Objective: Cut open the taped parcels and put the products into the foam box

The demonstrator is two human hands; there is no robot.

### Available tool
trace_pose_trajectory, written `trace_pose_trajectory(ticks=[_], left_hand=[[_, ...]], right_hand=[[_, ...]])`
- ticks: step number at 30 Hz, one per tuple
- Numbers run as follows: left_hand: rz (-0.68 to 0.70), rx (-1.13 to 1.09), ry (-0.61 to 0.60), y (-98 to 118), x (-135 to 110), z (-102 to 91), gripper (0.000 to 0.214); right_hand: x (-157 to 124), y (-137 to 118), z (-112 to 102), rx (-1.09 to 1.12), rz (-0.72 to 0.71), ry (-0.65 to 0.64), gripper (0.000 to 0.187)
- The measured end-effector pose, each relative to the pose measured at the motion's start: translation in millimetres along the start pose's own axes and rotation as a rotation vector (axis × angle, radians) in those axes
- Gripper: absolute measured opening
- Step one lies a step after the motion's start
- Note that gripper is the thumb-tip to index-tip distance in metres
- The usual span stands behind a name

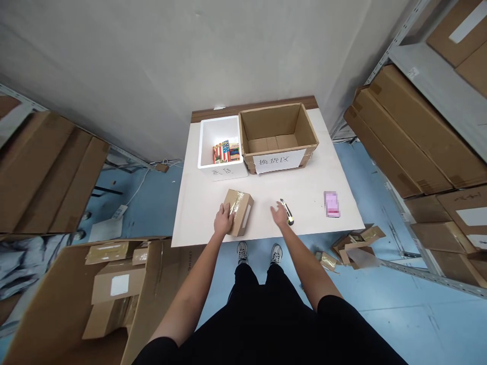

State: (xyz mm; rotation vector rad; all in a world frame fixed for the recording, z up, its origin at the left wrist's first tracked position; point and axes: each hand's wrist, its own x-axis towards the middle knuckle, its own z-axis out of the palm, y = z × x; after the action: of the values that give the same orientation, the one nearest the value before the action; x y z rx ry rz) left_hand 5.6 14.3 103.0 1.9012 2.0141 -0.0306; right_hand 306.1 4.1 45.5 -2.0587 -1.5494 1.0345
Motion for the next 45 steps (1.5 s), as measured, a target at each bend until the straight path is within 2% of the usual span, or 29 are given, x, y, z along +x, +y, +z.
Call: trace_pose_trajectory(ticks=[2,4,7,10,14,16,18,21,23,25,27,30,33,35,37,39,41,42,45], left_hand=[[-0.008,-0.031,0.004,2.1,-0.8,0.7,0.066],[-0.015,-0.086,0.018,4.0,-1.6,0.5,0.068],[-0.063,-0.188,0.047,0.6,-1.5,-3.5,0.069],[-0.169,-0.303,0.061,-20.7,1.2,-13.4,0.058],[-0.211,-0.524,0.066,-74.2,4.2,-24.6,0.053],[-0.235,-0.643,0.067,-96.8,4.4,-22.7,0.051],[-0.282,-0.691,0.077,-108.0,5.0,-15.9,0.048],[-0.277,-0.600,0.180,-104.8,7.4,-4.5,0.064],[-0.126,-0.500,0.210,-96.8,8.9,-0.5,0.058],[0.080,-0.412,0.145,-89.5,9.1,0.2,0.045],[0.225,-0.356,0.058,-84.9,7.6,-1.1,0.035],[0.310,-0.369,-0.002,-83.6,4.8,-5.5,0.040],[0.323,-0.453,-0.076,-89.8,2.9,-11.9,0.050],[0.330,-0.479,-0.141,-97.0,-0.5,-15.4,0.054],[0.363,-0.448,-0.196,-104.2,-7.4,-15.9,0.047],[0.396,-0.367,-0.216,-107.8,-17.3,-12.0,0.063],[0.410,-0.277,-0.185,-105.6,-28.1,-3.9,0.078],[0.409,-0.241,-0.153,-102.3,-33.0,1.1,0.073],[0.402,-0.170,-0.044,-88.2,-44.8,16.3,0.031]], right_hand=[[-6.4,-36.5,35.4,0.043,0.005,-0.029,0.060],[-11.0,-72.8,68.2,0.154,0.024,-0.056,0.080],[-11.0,-115.6,96.4,0.219,0.104,-0.061,0.086],[-2.2,-142.3,97.3,0.167,0.145,-0.075,0.081],[8.6,-165.1,86.0,0.040,0.117,-0.098,0.079],[6.0,-174.4,87.2,-0.040,0.091,-0.085,0.075],[-1.9,-182.3,95.4,-0.121,0.061,-0.078,0.080],[-15.1,-186.9,110.7,-0.191,0.028,-0.092,0.106],[-19.1,-180.7,112.7,-0.132,0.014,-0.085,0.115],[-18.7,-165.2,103.3,0.039,0.028,-0.060,0.106],[-16.5,-143.0,86.1,0.266,0.071,-0.036,0.091],[-14.7,-109.1,63.3,0.534,0.135,-0.043,0.078],[-14.7,-89.0,59.8,0.613,0.211,-0.031,0.080],[-13.9,-85.1,64.9,0.566,0.249,0.034,0.082],[-11.9,-86.7,69.0,0.476,0.264,0.089,0.079],[-9.3,-92.0,68.5,0.344,0.247,0.109,0.071],[-6.3,-101.2,64.0,0.154,0.182,0.140,0.057],[-4.6,-107.7,61.6,0.042,0.122,0.162,0.048],[1.9,-135.2,61.2,-0.264,-0.147,0.150,0.028]])
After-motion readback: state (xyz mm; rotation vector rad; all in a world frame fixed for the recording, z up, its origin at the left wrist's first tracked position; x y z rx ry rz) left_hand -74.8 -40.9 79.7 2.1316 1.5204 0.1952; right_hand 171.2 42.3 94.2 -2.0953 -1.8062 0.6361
